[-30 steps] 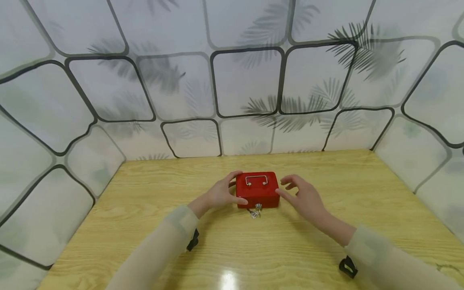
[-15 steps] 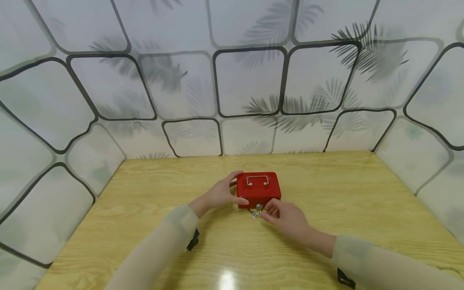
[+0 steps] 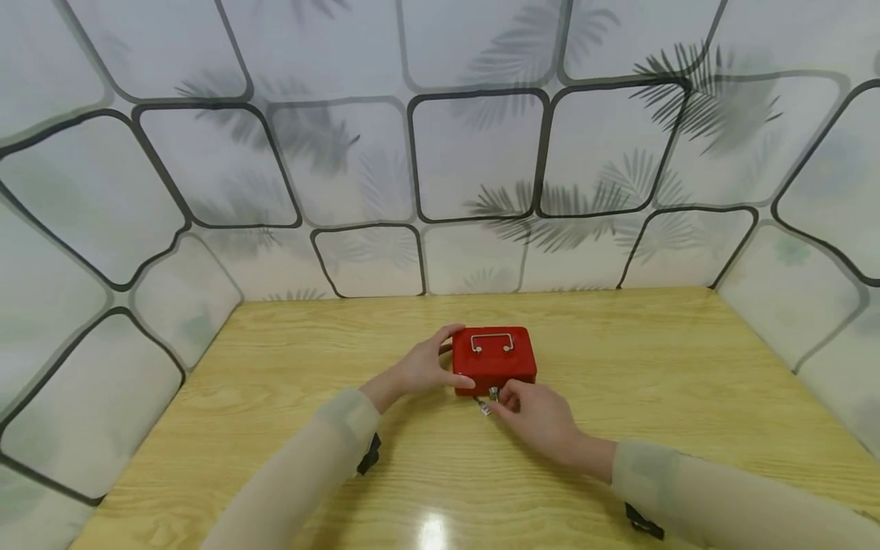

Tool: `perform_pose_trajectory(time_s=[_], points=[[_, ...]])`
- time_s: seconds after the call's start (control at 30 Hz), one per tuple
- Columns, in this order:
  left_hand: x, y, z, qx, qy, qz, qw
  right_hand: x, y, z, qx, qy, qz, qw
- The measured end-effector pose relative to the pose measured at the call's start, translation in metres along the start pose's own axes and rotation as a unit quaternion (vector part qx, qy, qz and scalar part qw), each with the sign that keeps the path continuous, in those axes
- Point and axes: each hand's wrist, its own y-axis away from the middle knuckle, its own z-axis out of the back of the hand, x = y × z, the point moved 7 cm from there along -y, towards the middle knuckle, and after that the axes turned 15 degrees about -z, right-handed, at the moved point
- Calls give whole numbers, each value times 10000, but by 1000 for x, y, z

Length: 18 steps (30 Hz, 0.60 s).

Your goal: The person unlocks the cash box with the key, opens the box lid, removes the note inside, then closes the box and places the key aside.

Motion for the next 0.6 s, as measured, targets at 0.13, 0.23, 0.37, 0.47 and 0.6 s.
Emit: perform_pose_trajectory(time_s=[0.13,0.23,0.37,0.47,0.6], points=[[-2,0,1,2,53,-7,10000,0,-1,-1,72,4,-119,9999],[-2,1,1,3,32,90,10000,1,-2,-3,127,-16,-177,9998],[1,1,2,8,-45,126,9999,-1,-3,-6,160,-153,-268,9994],[1,0,1,36,-29,72,10000,-5,-3,-9,283,-452,-426,9977],[0,0,0,41,17,100,9999,-7,-2,-12,633,-1094,-538,9905]])
